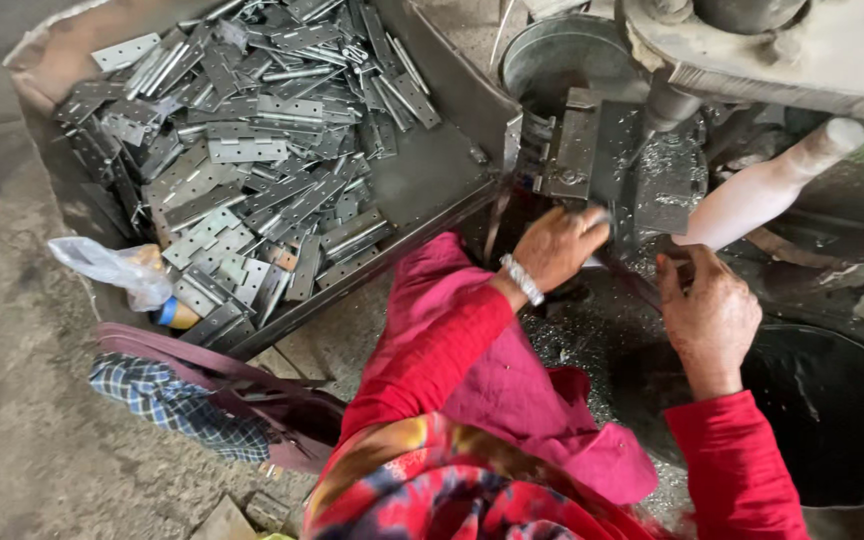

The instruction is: The person operates a drill press to process metal hinge parts. They pick up a hinge from a bin, place it under the drill, activate the machine, and then remove the processed part. This cycle is repeated continuously.

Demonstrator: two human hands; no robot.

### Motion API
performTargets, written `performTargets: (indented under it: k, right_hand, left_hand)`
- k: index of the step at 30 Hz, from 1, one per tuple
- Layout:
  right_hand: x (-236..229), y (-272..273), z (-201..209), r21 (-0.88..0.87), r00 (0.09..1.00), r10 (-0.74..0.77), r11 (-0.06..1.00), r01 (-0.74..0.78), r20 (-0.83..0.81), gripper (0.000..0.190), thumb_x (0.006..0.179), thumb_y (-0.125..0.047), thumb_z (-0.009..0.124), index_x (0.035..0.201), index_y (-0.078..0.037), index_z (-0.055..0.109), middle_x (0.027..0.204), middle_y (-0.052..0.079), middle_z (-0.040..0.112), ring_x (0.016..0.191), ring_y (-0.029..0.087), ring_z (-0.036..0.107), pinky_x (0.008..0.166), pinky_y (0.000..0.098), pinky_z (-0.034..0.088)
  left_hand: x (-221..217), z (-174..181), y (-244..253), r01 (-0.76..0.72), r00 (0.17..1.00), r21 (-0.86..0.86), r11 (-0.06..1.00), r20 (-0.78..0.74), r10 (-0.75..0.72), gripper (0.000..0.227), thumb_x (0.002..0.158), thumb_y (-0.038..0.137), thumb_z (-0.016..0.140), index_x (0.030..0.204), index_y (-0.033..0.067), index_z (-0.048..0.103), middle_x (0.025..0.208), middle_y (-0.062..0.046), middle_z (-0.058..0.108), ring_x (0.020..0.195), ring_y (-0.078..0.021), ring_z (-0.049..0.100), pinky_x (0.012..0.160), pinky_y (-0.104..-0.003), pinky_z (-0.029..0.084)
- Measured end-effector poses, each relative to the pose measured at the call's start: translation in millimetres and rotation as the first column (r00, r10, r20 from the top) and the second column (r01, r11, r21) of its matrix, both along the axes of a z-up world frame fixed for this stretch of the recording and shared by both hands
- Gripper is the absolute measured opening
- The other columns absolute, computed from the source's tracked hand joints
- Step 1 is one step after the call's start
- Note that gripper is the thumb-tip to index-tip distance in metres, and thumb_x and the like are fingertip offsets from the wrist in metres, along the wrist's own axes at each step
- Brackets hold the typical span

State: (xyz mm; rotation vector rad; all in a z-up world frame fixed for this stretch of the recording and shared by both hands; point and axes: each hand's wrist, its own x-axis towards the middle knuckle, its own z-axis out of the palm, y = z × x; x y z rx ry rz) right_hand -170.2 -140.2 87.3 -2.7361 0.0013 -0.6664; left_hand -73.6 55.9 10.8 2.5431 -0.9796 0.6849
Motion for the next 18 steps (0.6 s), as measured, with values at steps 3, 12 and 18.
performTargets:
  k: [3,12,18]
  right_hand:
    - [1.6,0.3,-3.5,0.066,0.997,-0.044,0.997,0.048,-0.056,0.025,0.104,-0.036,0.067,0.112,-0.013,0.073,0.09,0.012,0.075,0.078,0.037,0.072,0.069,0.0482,0.054]
    - [0.9,-2.7,-5.9,-0.002,0.995,-0.081,0.997,0.081,-0.067,0.026,0.105,-0.041,0.069,0.106,-0.015,0.073,0.086,0.014,0.074,0.078,0.039,0.072,0.069,0.0494,0.055]
    - [1.1,-1.6,-3.7,-0.023,0.993,-0.064,0.998,0.062,-0.095,0.027,0.105,-0.04,0.068,0.108,-0.014,0.073,0.088,0.015,0.075,0.078,0.04,0.071,0.069,0.0504,0.054]
  left_hand:
    - [24.8,27.9,-36.1,-0.038,0.963,-0.266,0.963,0.248,0.107,0.037,0.094,0.009,0.056,0.127,0.0204,0.068,0.122,-0.003,0.061,0.099,-0.0211,0.066,0.089,-0.037,0.052]
    - [18.0,35.7,-56.0,-0.402,0.884,-0.007,0.915,-0.261,0.387,0.022,0.101,0.019,0.053,0.112,0.0079,0.068,0.154,-0.014,0.053,0.131,-0.0284,0.057,0.104,-0.045,0.047]
    - [3.3,0.0,-44.9,-0.34,0.926,0.106,0.934,-0.133,0.352,0.057,0.087,0.017,0.058,0.142,0.0062,0.054,0.164,-0.008,0.04,0.149,-0.0295,0.039,0.113,-0.049,0.035]
